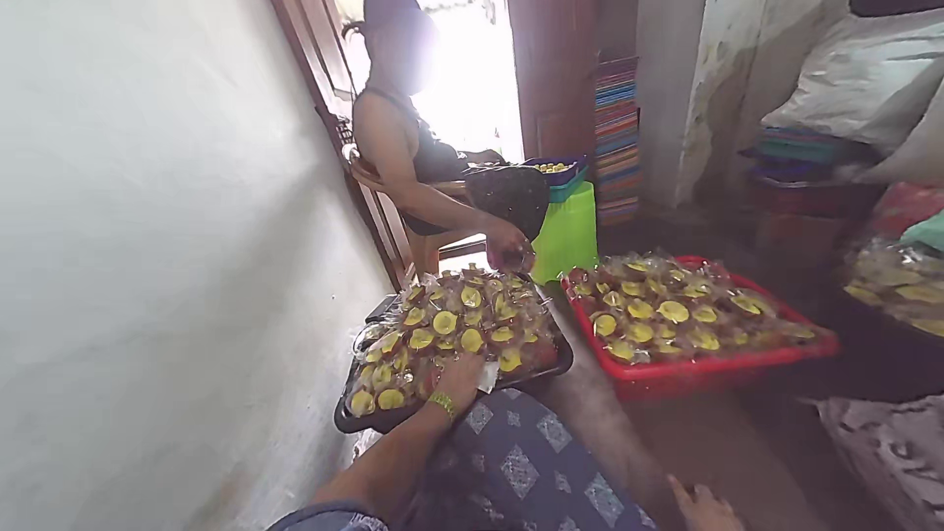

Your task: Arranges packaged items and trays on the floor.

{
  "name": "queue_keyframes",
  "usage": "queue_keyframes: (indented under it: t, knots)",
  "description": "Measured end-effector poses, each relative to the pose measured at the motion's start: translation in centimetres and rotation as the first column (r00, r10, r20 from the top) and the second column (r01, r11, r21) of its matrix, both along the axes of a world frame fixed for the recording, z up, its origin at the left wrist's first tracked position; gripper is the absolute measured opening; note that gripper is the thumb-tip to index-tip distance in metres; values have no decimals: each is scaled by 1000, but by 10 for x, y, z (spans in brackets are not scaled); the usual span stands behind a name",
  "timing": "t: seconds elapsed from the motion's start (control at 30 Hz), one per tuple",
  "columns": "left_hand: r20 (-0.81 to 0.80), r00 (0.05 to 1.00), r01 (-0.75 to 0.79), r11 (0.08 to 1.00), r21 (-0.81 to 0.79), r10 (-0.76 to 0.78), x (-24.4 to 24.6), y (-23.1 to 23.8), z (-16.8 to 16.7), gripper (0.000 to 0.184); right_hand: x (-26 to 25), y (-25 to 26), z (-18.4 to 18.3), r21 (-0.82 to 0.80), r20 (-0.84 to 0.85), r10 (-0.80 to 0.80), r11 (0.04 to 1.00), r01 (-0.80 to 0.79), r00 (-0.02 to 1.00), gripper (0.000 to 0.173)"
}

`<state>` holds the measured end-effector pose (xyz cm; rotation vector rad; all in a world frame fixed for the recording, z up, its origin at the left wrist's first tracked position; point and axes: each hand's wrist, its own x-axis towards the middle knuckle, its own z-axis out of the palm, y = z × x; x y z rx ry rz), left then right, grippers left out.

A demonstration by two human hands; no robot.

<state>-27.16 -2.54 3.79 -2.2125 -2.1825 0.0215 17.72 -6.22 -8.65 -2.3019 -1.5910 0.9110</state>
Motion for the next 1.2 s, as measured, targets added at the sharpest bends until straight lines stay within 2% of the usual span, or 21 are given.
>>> queue_keyframes:
  t: [0.13, 0.23, 0.33, 0.37, 0.47, 0.53, 0.7, 0.77, 0.9, 0.97, 1.13, 1.2]
  knots:
    - [5, 1000, 4, 1000, 3, -4, 0, -2, -2, 47, -12, -3, -15, -139, 100, 22, 990, -8, 995, 79]
    - [-13, 1000, 14, 1000, 7, -14, 0, 0, -3, 46, -13, 4, -45, -93, 312, -61, 991, 94, 948, 87]
    - [-18, 1000, 18, 1000, -1, -18, -2, 2, -5, 45, -8, 5, -44, -39, 504, -97, 990, 135, 858, 95]
    - [-23, 1000, 9, 1000, -13, -9, -2, 3, -5, 44, -5, 5, -42, -44, 513, -89, 990, 130, 854, 96]
    - [-27, 999, -31, 999, -33, 30, 0, 4, -3, 43, -4, 7, -34, -73, 324, -107, 988, 137, 940, 87]
    - [-40, 999, -33, 999, -27, 32, 2, 3, -3, 45, -10, 8, -24, -124, 221, -50, 989, 79, 974, 83]
    - [-36, 999, -40, 999, -36, 38, 4, 3, -3, 46, -21, 13, -8, -179, 67, 84, 981, -71, 994, 79]
    - [-32, 998, -57, 997, -49, 56, 5, 2, -2, 47, -16, 14, -5, -182, 52, 87, 980, -76, 995, 82]
    - [-24, 997, -73, 996, -57, 72, 7, 5, 1, 47, 7, 12, -2, -148, 270, -35, 986, 77, 962, 87]
    - [-15, 996, -86, 994, -65, 85, 8, 2, 0, 45, 15, 9, -6, -127, 271, -89, 984, 127, 958, 85]
    - [-26, 995, -100, 994, -43, 99, 11, 2, 4, 44, -2, 18, -14, -211, 5, 58, 976, -56, 998, 83]
    - [-33, 994, -101, 994, -29, 100, 10, 3, 4, 42, -13, 19, -16, -116, -212, 99, 985, -126, 972, 78]
